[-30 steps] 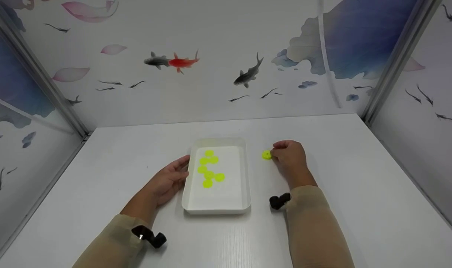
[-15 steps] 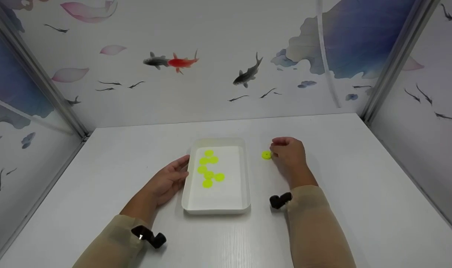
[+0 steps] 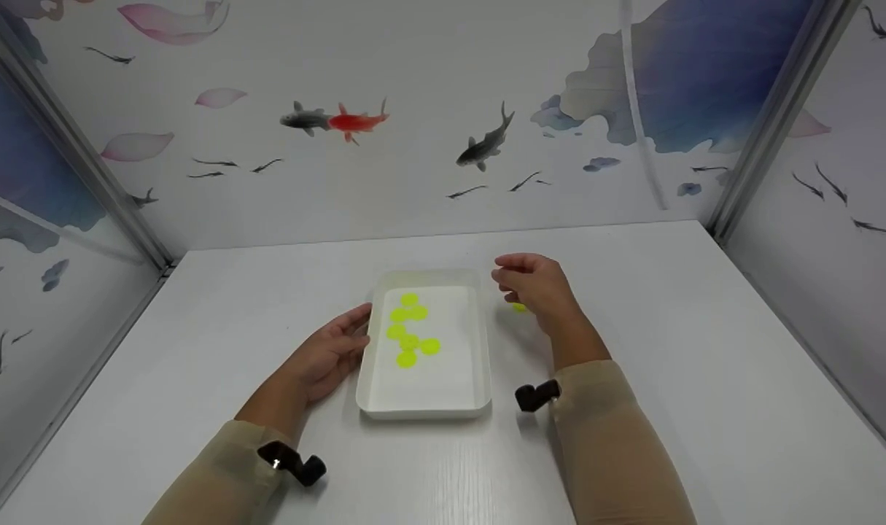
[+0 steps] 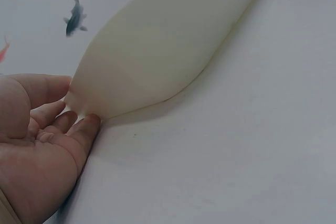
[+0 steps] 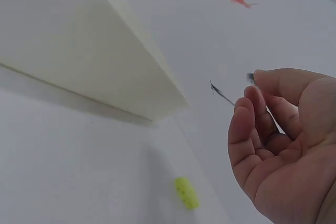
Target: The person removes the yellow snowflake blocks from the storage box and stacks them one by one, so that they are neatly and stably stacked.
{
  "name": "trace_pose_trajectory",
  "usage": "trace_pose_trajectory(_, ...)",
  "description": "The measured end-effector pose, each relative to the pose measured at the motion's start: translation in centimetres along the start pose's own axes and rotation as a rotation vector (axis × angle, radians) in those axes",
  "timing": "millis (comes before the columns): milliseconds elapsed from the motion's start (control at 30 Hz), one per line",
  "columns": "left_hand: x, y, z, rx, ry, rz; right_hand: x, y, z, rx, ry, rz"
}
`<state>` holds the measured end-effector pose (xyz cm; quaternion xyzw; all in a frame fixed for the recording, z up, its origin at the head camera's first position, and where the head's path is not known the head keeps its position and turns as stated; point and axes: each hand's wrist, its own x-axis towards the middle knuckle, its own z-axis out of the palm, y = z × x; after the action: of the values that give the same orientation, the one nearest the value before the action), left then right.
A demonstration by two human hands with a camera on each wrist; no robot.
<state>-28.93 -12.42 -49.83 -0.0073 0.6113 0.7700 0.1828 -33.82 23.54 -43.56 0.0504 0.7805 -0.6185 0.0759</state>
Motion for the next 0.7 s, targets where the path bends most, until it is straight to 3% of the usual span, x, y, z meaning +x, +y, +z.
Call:
trace_pose_trajectory(433, -0.1, 0.0, 0.1, -0.003, 0.013, -0.004, -1.7, -2.6, 2.9, -0.044, -0.090, -0.086)
trace_pose_trajectory(567, -0.1, 0.0, 0.1, -0.009, 0.003, 0.005, -2.0, -3.3, 3.9, -0.111, -0.100, -0.094)
trace_pose_trajectory(700, -0.2, 0.1, 0.1, -0.012, -0.013, 0.014, -1.9, -3.7, 4.9, -0.197, -0.164, -0.119)
